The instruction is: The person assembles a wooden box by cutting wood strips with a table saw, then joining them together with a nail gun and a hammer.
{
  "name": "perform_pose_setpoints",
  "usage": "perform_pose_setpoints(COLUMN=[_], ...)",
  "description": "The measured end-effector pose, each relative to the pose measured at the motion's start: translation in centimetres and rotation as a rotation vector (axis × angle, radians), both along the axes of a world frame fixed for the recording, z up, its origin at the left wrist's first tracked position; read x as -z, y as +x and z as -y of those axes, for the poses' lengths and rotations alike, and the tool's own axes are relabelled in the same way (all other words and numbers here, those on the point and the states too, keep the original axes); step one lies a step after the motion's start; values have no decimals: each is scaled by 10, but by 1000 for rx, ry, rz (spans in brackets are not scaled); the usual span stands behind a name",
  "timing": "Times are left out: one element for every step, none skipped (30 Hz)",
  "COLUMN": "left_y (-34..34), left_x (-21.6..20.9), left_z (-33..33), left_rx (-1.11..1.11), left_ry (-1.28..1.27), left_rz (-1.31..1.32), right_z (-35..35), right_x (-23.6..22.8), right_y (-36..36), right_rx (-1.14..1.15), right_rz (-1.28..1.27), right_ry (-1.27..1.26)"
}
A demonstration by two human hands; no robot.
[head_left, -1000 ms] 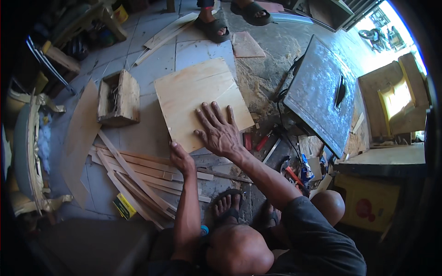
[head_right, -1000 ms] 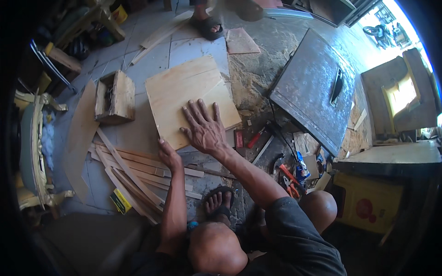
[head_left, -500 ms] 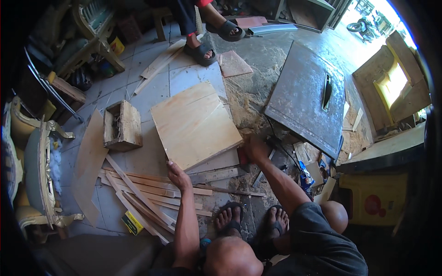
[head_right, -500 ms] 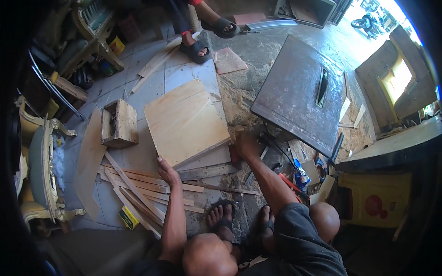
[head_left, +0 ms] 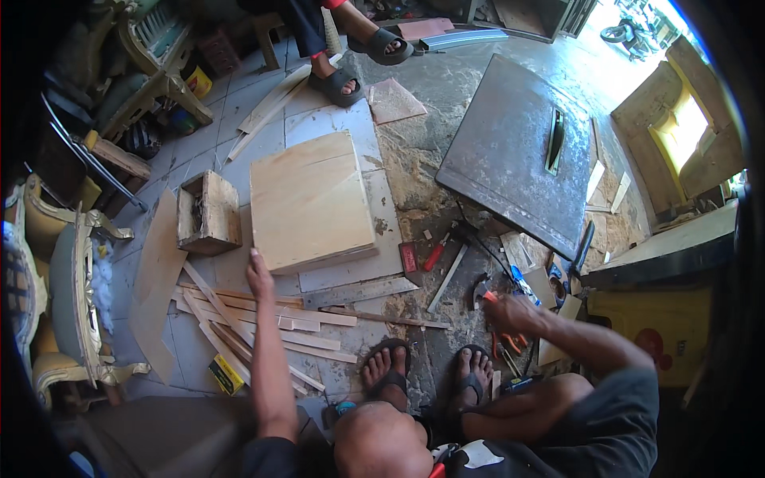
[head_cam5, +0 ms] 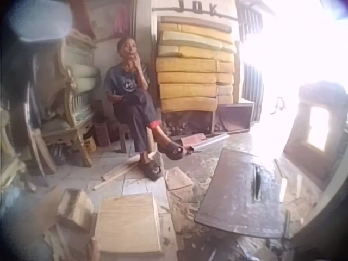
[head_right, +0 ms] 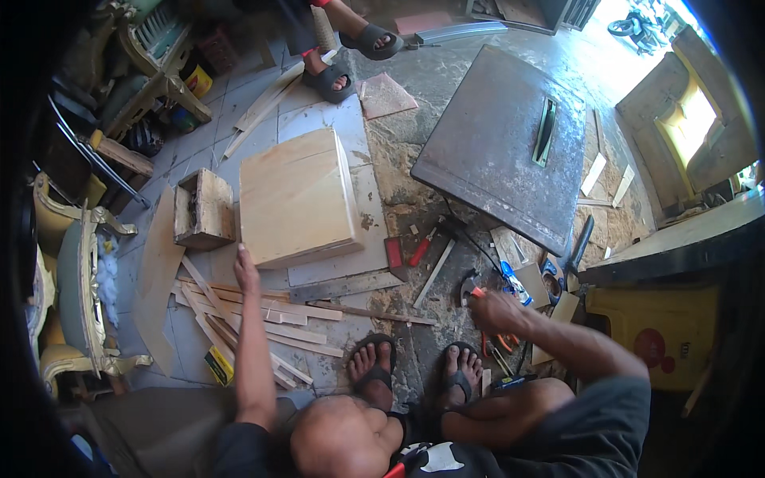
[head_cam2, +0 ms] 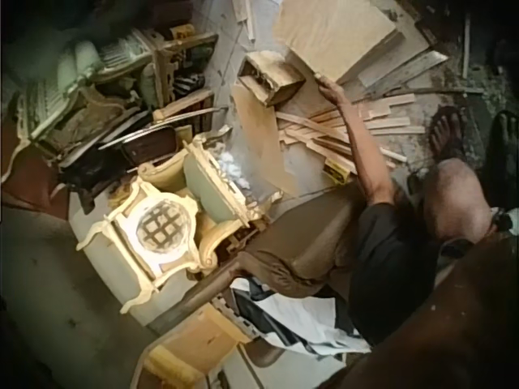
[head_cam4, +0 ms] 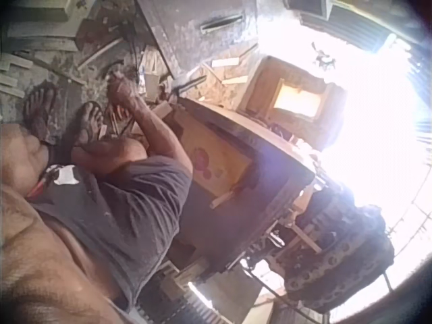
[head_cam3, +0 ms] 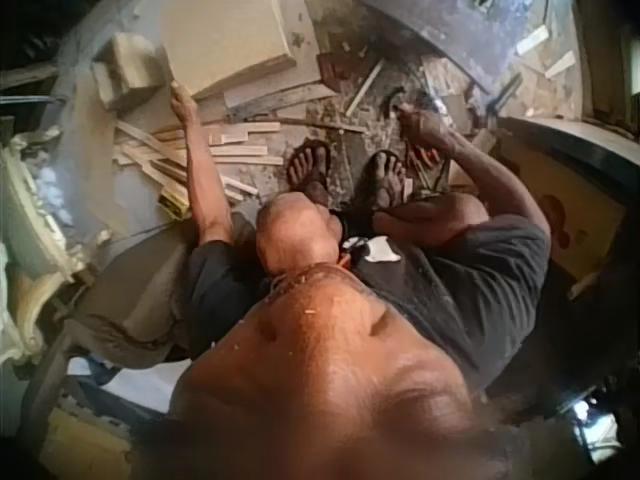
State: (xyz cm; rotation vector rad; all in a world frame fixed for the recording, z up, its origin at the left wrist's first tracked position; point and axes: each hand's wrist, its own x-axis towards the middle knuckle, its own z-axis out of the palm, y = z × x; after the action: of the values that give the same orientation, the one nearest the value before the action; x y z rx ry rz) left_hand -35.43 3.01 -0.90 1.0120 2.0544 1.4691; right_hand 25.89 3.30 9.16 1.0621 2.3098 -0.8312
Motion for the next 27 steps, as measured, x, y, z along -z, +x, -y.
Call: perform_pose_setpoints(left_y=[-20, -28, -34, -55, -68, -73, -76, -81, -81, -84, -85, -70, -54, -59, -44, -29, 5, 8, 5, -2, -8, -14, -10, -6, -10, -31, -53], left_x=[-3, -14, -23, -35, -39, -45, -54, -62, -67, -73, -77, -81, -87, -85, -79, -74, -79, -83, -85, -85, -84, -83, -87, -92, -97, -95, -95], left_z=[-2, -7, -17, -17, -27, -36, -44, -51, -59, -67, -79, -99, -116, -124, -133, -141, -154, -149, -146, -145, -145, -145, -151, -158, -161, -164, -166], left_rx=[-20, 16, 54, 80, 126, 193, 261, 322, 264, 200, 135, 89, 40, -49, -112, -176, -212, -218, -229, -232, -232, -229, -197, -162, -134, -96, -57], left_ry=[32, -126, -104, -121, -139, -178, -221, -261, -307, -349, -388, -540, -702, -705, -720, -731, -751, -724, -695, -711, -726, -738, -733, -726, -717, -711, -706], left_rz=[-59, 2, -54, -68, -73, -129, -182, -240, -285, -332, -371, -446, -515, -522, -502, -479, -438, -482, -531, -546, -560, -577, -577, -579, -587, -613, -640], right_z=[23, 49, 80, 100, 127, 147, 163, 174, 182, 184, 186, 190, 193, 190, 191, 192, 196, 196, 194, 193, 189, 187, 188, 186, 186, 183, 180], right_x=[-9, -32, -33, -35, -30, -26, -21, -15, -10, -4, 3, 7, 11, 19, 23, 26, 24, 30, 33, 34, 36, 38, 37, 37, 37, 38, 40], right_y=[8, 22, 40, 48, 56, 63, 68, 69, 71, 71, 70, 72, 75, 75, 78, 81, 88, 90, 90, 89, 90, 91, 93, 94, 96, 94, 92], right_rx=[129, 270, 391, 478, 633, 750, 854, 941, 1012, 1055, 1090, 1128, 1146, 1149, 1159, 1169, 1194, 1193, 1189, 1188, 1182, 1183, 1192, 1199, 1205, 1199, 1192], right_rz=[45, 115, 151, 147, 159, 172, 191, 193, 193, 183, 170, 179, 182, 161, 164, 173, 194, 193, 185, 188, 187, 188, 200, 207, 211, 198, 186], right_ry=[-5, -4, 83, 117, 140, 150, 160, 163, 165, 161, 162, 168, 165, 159, 157, 155, 164, 158, 148, 135, 129, 121, 126, 126, 124, 116, 106])
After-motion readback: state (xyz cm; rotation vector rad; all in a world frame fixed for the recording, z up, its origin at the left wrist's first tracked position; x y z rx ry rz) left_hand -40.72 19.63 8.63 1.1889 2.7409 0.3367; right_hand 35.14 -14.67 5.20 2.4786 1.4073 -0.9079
